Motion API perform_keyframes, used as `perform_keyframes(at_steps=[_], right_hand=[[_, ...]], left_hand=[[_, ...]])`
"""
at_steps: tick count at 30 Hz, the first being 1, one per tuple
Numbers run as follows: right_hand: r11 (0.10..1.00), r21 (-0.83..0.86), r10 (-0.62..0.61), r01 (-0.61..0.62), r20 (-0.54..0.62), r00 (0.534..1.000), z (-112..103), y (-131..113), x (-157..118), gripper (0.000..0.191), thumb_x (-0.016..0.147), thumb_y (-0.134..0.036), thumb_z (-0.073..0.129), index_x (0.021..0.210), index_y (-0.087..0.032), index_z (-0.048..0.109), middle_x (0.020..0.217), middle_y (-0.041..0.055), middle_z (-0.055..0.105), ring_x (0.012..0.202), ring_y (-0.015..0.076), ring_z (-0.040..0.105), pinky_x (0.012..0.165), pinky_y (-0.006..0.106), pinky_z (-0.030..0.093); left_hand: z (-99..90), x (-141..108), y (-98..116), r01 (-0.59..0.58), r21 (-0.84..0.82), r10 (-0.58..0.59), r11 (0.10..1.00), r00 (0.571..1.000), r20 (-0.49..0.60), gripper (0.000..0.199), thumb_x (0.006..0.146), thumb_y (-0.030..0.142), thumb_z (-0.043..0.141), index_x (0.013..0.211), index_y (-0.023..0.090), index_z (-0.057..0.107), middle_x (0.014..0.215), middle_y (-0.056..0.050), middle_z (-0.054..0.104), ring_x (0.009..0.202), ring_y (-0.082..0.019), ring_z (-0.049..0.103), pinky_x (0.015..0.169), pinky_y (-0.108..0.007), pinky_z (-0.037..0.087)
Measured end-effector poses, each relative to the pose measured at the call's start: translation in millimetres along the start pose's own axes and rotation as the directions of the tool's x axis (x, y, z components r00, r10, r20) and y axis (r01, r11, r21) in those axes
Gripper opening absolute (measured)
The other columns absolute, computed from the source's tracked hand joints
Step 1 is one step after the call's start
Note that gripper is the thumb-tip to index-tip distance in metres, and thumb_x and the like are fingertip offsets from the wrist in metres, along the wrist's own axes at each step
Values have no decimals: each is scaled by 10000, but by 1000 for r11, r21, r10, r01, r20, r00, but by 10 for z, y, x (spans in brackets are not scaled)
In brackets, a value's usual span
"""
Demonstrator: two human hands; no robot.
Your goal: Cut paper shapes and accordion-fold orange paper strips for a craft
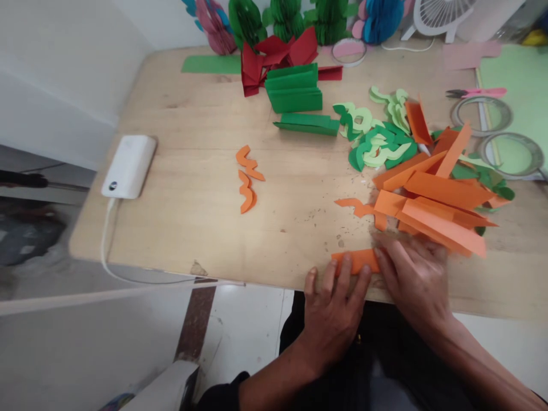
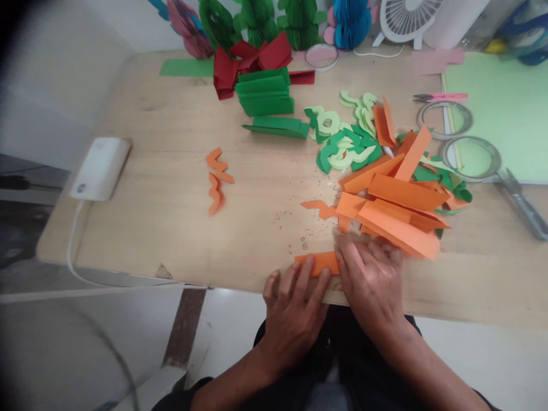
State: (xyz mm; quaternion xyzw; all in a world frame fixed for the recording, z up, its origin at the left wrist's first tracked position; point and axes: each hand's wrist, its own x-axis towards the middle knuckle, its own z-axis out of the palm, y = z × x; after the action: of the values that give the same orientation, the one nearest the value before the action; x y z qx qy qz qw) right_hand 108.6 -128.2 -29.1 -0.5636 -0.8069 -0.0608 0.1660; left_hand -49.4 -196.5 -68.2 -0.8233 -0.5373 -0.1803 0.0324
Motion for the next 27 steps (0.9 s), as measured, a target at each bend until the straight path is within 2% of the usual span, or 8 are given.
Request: perform_keyframes(at_steps=[9, 20, 27], right_hand=[[993, 120, 6, -10, 26, 1000, -29, 53, -90, 212, 931, -250, 495, 1070, -149, 619, 825, 57, 712, 743, 200, 614, 783, 348, 373], [996, 89, -4, 2, 22, 1000, -35, 18, -46, 190, 933, -226, 495, 1047, -147, 625, 775, 50, 693, 717, 200, 602, 783, 349, 365], [998, 64, -12, 11, 24, 1000, -39, 17, -42, 206, 930, -220, 501, 1074, -149, 630, 763, 43, 691, 715, 197, 590, 777, 345, 347]], left_hand=[[-3, 9, 0, -10, 4, 10, 1000, 1000, -13, 542, 833, 338, 594, 1359, 241, 510, 1433, -96, 492, 1348, -289, 350, 1139, -517, 154], [-9, 12, 9, 6, -2, -6, 1000, 1000, -6, 559, 834, 354, 595, 1373, 245, 493, 1443, -97, 481, 1360, -291, 335, 1136, -514, 159], [-10, 14, 12, 6, 4, -6, 1000, 1000, -11, 544, 840, 338, 584, 1369, 244, 499, 1447, -94, 476, 1321, -278, 380, 1134, -506, 159]])
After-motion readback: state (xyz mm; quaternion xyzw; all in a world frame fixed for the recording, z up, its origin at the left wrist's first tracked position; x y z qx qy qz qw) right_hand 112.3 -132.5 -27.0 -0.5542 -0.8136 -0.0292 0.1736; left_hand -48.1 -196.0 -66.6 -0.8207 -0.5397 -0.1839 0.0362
